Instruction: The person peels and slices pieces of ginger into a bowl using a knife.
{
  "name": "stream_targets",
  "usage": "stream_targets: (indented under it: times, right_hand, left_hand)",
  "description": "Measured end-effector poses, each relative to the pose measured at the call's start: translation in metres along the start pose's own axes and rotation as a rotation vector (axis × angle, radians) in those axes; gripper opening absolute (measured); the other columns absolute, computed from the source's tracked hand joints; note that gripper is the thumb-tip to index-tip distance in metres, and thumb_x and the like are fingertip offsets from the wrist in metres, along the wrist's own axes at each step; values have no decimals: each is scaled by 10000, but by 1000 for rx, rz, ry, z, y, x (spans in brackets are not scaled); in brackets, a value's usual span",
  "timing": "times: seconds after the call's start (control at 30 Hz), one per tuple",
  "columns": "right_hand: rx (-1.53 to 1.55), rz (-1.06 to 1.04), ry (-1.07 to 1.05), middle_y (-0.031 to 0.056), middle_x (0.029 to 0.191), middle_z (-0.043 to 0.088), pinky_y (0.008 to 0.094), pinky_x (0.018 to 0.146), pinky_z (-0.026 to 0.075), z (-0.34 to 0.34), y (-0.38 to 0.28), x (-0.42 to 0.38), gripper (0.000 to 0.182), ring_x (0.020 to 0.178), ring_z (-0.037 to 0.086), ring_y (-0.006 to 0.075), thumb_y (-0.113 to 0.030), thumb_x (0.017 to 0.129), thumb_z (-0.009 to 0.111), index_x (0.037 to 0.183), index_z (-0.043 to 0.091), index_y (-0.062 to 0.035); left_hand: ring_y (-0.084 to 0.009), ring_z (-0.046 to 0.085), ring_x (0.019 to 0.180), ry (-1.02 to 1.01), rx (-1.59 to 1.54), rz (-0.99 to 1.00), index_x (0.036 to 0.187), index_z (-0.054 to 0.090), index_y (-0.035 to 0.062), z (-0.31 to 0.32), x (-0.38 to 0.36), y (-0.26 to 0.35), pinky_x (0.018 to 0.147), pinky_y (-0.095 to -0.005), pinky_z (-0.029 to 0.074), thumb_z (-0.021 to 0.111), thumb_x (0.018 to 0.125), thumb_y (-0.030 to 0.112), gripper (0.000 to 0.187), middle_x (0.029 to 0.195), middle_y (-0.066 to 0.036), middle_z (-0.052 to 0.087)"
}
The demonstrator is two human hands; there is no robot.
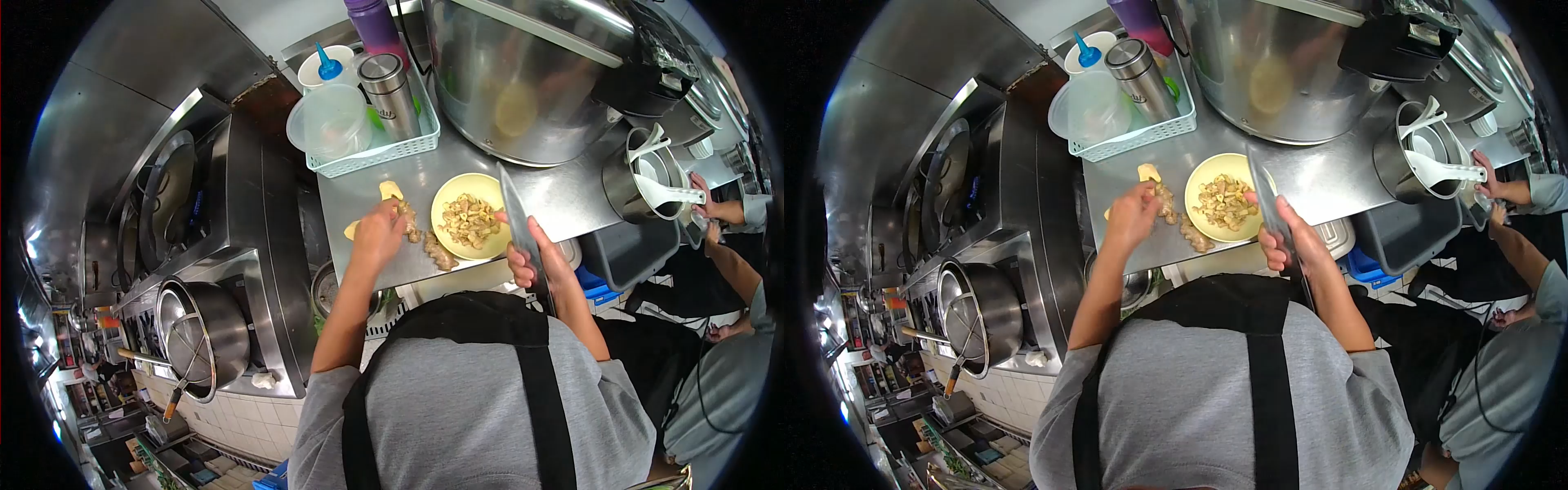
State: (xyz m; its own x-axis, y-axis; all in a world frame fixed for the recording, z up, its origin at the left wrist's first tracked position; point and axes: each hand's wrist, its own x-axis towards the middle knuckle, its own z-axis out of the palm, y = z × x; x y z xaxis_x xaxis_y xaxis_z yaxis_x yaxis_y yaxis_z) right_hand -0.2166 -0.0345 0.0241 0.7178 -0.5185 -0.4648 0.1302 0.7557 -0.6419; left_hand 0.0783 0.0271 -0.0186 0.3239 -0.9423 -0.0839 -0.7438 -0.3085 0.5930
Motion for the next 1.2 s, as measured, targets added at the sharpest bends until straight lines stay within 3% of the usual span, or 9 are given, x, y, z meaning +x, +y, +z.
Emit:
stream_targets:
  times: [0.23,0.33,0.43,0.53,0.63,0.73,0.8,1.1,1.2]
  right_hand:
    - [-191,-5,11,-32,602,356,216,392,308,5,-1,-2,595,423,329,68,-498,937,403,1388,405,-109]
    - [-231,-71,14,-30,610,359,214,401,310,2,-5,-1,594,429,331,72,-504,938,405,1380,416,-107]
    - [-309,-88,7,-30,619,363,214,409,315,12,-11,-3,571,443,339,72,-492,950,392,1368,433,-105]
    - [-490,-116,-28,-30,634,380,217,439,333,23,-9,3,537,480,366,77,-452,962,398,1371,428,-106]
    - [-633,-210,-55,-24,666,429,223,520,376,32,-1,12,509,548,422,102,-367,961,464,1392,401,-104]
    - [-915,-438,-2,95,793,560,312,723,433,43,3,18,597,724,528,205,-342,935,516,1434,289,-106]
    - [-956,-283,13,127,1067,554,340,867,406,54,-6,13,608,918,524,202,-272,942,514,1463,230,-139]
    - [-1079,-511,33,207,889,600,397,802,434,54,10,28,618,842,594,316,-420,924,507,1408,275,-111]
    - [-997,-360,-32,190,847,591,392,777,437,62,7,36,610,799,581,304,-460,919,498,1375,308,-101]
  left_hand:
    - [-307,635,818,58,30,10,1245,491,48,27,1,4,736,-396,523,639,814,175,473,1002,-169,610]
    - [-202,633,818,99,-903,-174,1267,473,50,21,3,2,710,-321,532,644,841,138,468,997,-106,608]
    - [-128,618,827,9,-1396,-195,1231,491,54,2,-7,16,695,-251,526,634,867,101,394,986,-51,601]
    - [-142,622,824,-21,-1561,-160,1185,510,57,4,-15,29,710,-255,531,631,869,75,339,984,-53,607]
    - [-146,624,830,45,-1605,-125,1151,518,55,11,-24,51,732,-274,536,641,858,58,318,985,-46,608]
    - [-156,623,874,65,-1599,-137,1161,515,45,26,-31,60,778,-295,536,633,858,34,325,1025,-63,612]
    - [-164,621,902,68,-1613,-136,1166,511,36,30,-35,66,803,-303,532,627,860,26,327,1051,-76,613]
    - [-143,615,889,217,-1430,-45,1162,543,-9,27,-50,63,817,-283,505,632,852,2,323,1020,-76,635]
    - [-133,607,871,349,-1310,-23,1148,552,-11,21,-61,64,806,-268,489,645,839,-6,322,1001,-65,635]
